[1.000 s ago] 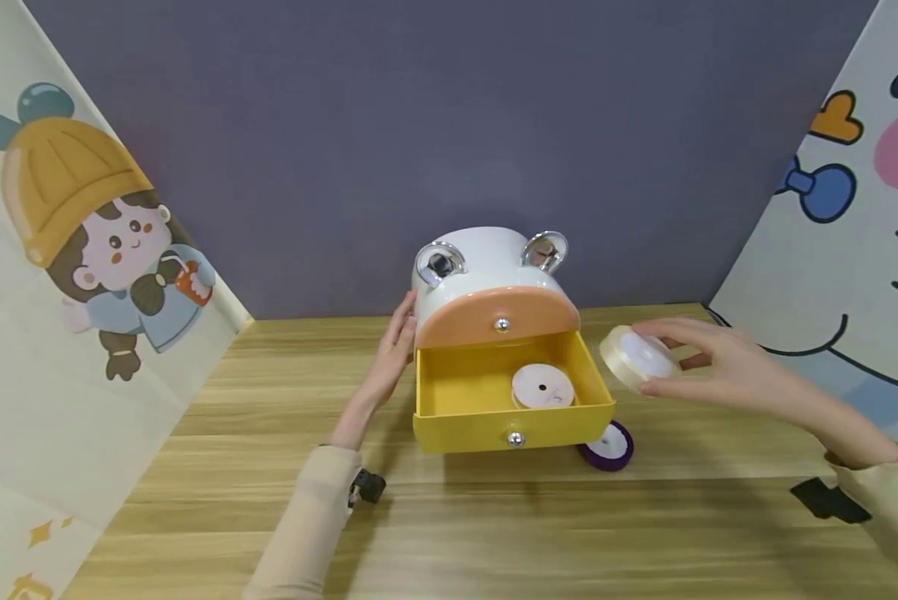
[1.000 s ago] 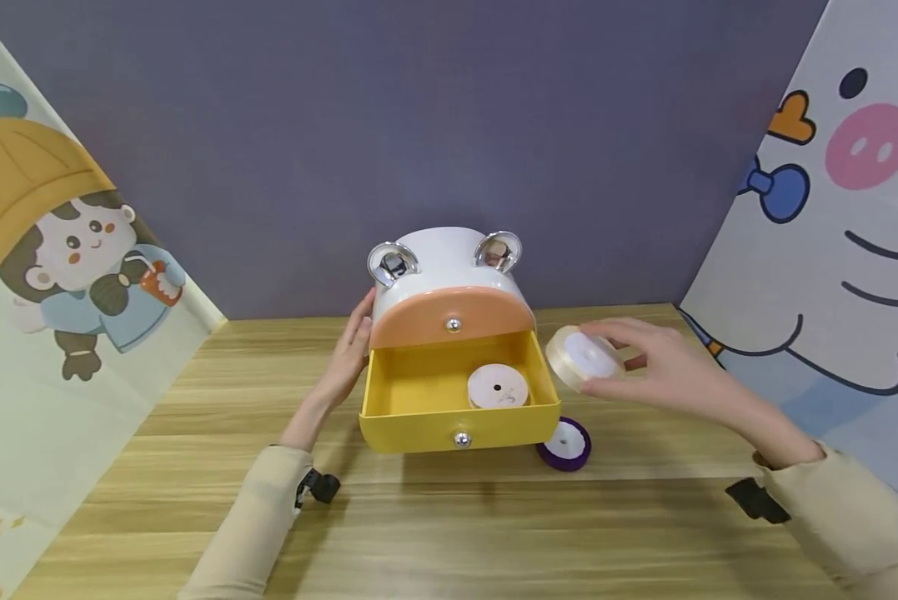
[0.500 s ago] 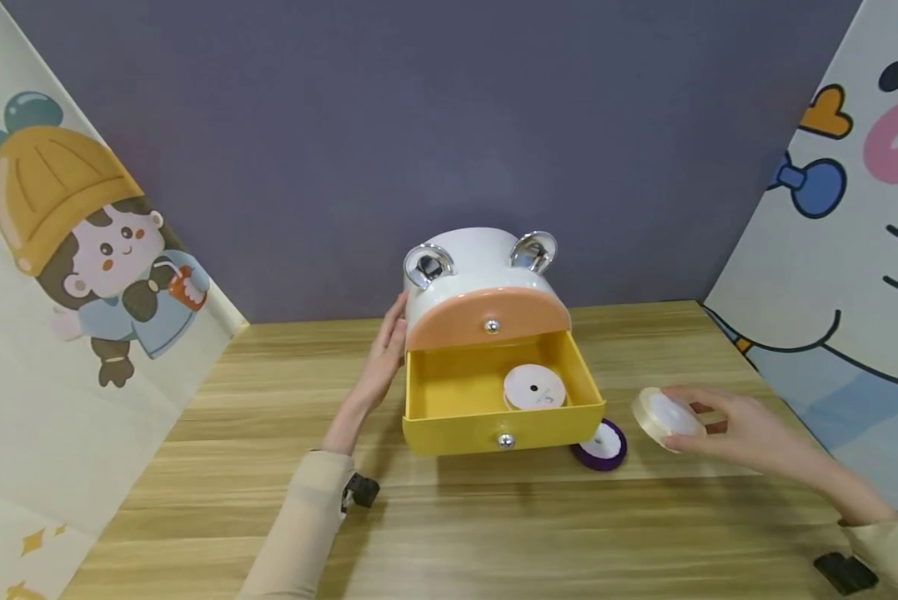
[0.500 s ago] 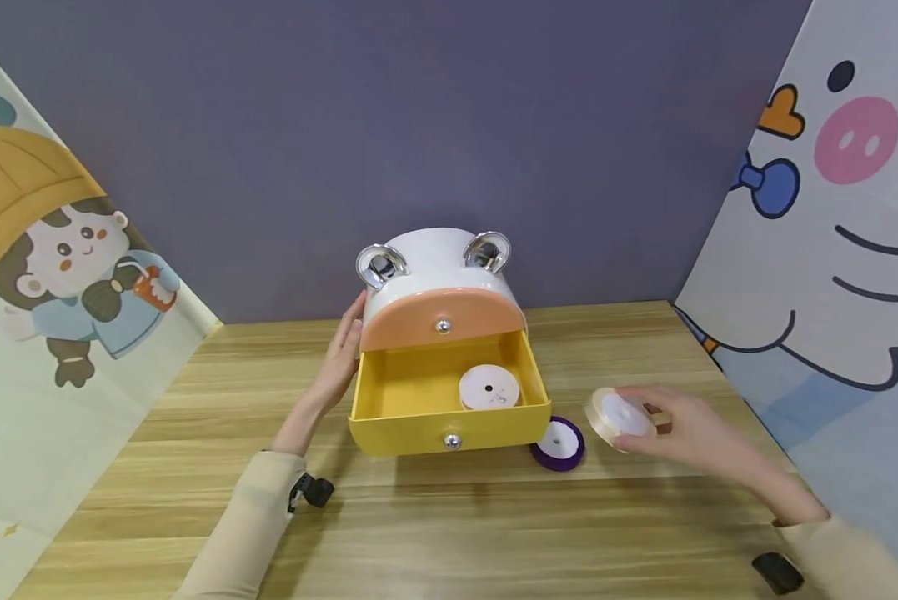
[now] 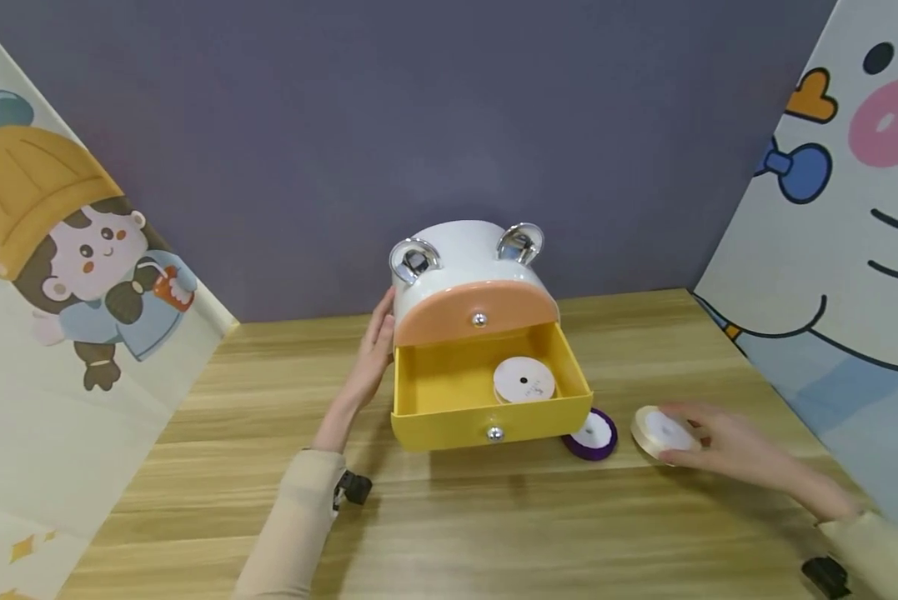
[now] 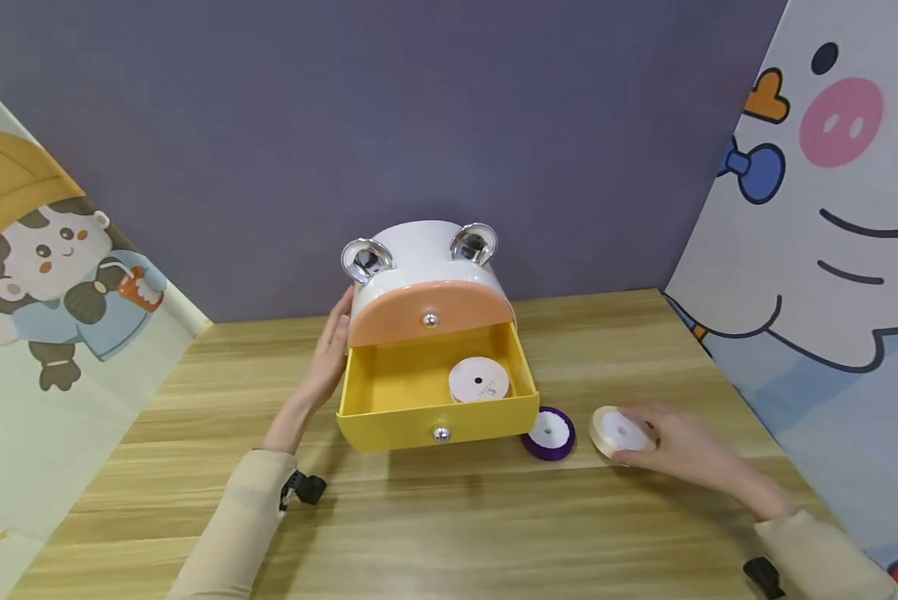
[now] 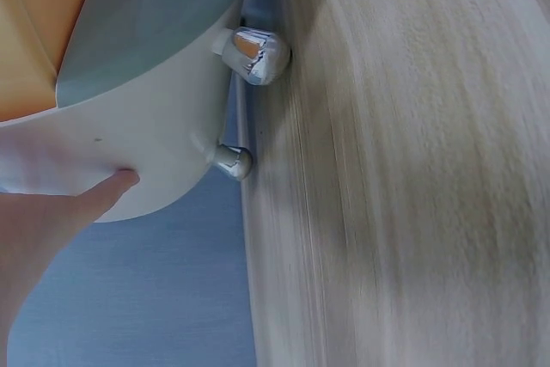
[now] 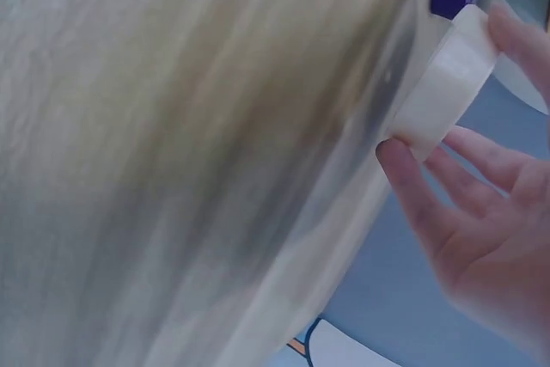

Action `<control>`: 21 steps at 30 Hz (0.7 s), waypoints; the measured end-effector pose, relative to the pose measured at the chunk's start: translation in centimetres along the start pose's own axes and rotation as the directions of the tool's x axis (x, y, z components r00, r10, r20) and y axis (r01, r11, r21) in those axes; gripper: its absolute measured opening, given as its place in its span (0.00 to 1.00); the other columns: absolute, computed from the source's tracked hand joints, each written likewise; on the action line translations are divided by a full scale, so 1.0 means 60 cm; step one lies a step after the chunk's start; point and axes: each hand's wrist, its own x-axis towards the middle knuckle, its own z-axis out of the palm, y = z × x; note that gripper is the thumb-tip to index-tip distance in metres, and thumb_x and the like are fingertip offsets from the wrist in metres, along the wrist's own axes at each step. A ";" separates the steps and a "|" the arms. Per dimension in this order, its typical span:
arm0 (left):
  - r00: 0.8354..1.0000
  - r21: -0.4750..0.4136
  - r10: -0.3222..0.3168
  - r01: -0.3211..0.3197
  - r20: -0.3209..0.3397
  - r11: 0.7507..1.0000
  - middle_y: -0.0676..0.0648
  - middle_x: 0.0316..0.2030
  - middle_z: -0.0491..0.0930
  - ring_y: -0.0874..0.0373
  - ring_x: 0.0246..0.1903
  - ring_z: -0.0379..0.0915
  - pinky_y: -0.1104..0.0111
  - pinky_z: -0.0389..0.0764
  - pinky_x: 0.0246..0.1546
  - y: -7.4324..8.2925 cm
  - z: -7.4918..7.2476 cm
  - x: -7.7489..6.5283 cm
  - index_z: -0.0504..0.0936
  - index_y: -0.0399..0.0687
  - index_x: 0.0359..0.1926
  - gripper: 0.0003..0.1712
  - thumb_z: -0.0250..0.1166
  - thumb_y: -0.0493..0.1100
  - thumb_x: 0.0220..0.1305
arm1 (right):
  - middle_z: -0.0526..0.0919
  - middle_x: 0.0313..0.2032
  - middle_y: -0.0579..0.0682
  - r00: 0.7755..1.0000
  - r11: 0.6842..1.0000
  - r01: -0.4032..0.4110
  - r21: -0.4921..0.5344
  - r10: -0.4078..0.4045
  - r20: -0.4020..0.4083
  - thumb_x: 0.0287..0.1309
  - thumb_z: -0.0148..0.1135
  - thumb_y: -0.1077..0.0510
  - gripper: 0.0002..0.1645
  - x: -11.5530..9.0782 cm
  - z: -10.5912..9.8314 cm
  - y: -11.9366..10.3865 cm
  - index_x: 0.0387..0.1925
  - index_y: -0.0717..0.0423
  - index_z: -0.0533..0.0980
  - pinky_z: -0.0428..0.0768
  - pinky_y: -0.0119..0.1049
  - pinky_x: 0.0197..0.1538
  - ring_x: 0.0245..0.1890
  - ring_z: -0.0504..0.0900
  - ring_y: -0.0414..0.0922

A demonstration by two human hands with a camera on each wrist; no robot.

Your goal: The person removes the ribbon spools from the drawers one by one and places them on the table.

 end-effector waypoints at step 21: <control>1.000 -0.005 -0.017 0.018 0.023 1.000 0.51 0.80 0.41 0.41 0.76 0.49 0.39 0.65 0.69 0.015 -0.001 -0.004 0.45 0.71 0.78 0.29 0.35 0.51 0.81 | 0.80 0.53 0.70 1.000 0.987 0.019 -0.158 -0.018 0.007 0.40 0.79 0.40 0.48 0.009 0.024 0.008 0.57 0.67 0.75 0.80 0.65 0.50 0.50 0.81 0.67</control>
